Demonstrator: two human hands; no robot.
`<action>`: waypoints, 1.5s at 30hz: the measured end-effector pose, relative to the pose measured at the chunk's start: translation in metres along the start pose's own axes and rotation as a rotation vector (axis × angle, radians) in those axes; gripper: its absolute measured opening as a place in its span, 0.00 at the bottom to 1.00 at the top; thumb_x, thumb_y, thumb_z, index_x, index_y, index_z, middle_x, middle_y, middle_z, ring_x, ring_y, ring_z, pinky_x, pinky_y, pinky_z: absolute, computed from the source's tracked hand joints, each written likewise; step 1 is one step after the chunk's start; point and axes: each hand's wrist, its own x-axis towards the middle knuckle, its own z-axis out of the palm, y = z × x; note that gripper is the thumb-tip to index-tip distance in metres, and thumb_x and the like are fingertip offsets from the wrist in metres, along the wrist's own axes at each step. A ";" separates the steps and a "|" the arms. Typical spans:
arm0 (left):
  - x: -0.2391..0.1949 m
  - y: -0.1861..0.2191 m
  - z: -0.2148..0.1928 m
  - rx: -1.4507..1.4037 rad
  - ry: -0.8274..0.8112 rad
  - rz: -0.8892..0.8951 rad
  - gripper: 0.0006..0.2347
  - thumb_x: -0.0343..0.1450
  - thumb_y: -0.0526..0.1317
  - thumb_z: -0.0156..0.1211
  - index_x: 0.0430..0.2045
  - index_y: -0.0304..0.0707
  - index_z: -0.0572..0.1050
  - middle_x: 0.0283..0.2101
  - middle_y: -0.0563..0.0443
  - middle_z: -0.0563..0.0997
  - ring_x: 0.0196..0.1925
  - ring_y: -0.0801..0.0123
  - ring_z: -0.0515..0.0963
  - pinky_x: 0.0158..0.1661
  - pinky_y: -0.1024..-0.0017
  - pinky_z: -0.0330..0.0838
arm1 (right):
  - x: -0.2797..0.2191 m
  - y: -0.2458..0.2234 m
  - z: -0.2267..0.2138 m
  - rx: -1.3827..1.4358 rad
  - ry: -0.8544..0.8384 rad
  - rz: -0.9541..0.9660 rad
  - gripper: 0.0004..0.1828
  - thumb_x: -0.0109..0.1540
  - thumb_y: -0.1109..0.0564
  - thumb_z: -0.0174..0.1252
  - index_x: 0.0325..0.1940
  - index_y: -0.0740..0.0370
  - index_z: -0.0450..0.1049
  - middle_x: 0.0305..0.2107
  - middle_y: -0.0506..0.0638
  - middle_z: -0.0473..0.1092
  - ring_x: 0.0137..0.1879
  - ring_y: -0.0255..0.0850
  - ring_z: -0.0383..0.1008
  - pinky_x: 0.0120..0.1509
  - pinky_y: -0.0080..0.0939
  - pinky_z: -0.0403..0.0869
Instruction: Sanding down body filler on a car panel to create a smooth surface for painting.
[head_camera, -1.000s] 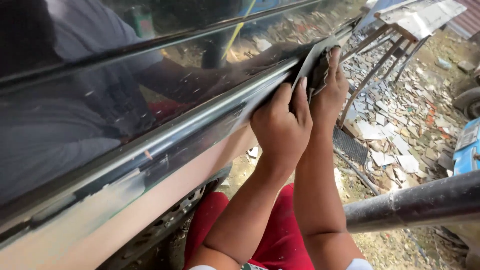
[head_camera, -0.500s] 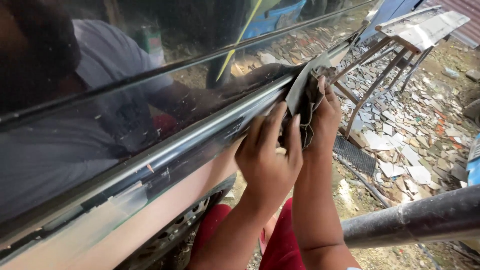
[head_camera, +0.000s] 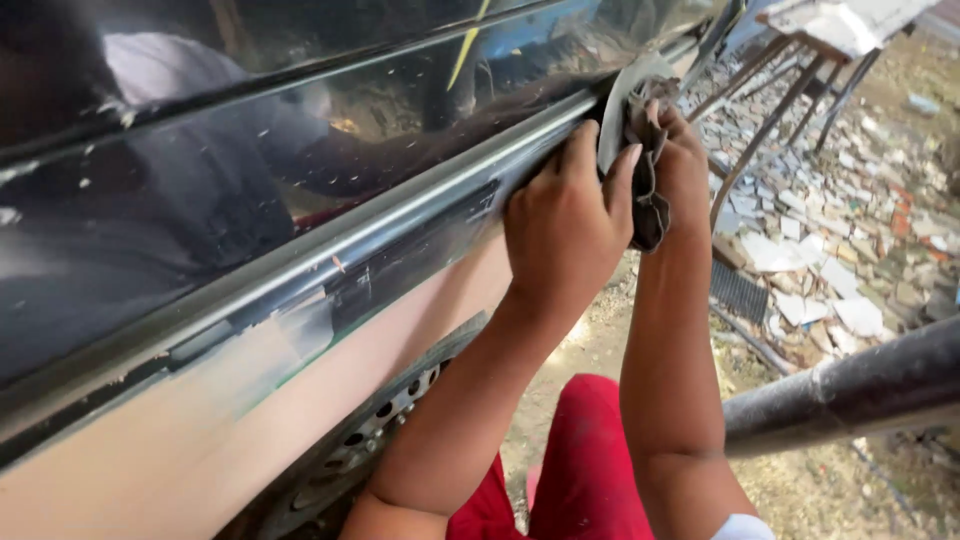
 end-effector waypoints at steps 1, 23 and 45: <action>0.001 -0.001 0.011 0.114 0.099 0.011 0.14 0.72 0.48 0.54 0.39 0.35 0.75 0.26 0.46 0.79 0.26 0.53 0.81 0.26 0.60 0.74 | -0.010 -0.010 0.008 -0.103 -0.008 -0.061 0.04 0.65 0.58 0.54 0.36 0.55 0.74 0.26 0.44 0.71 0.33 0.30 0.69 0.41 0.30 0.68; -0.025 0.019 0.091 0.477 0.051 0.012 0.17 0.71 0.46 0.60 0.15 0.38 0.63 0.11 0.43 0.70 0.15 0.40 0.70 0.19 0.51 0.56 | 0.036 0.056 -0.058 0.326 -0.121 -0.473 0.17 0.64 0.44 0.59 0.41 0.61 0.72 0.32 0.44 0.72 0.39 0.30 0.69 0.43 0.32 0.72; -0.033 0.018 0.085 0.774 0.125 0.265 0.13 0.76 0.45 0.53 0.23 0.42 0.63 0.13 0.51 0.74 0.14 0.57 0.77 0.12 0.61 0.61 | 0.020 0.034 -0.059 -0.107 0.009 -0.552 0.11 0.71 0.55 0.54 0.35 0.60 0.67 0.27 0.41 0.63 0.35 0.30 0.58 0.37 0.34 0.62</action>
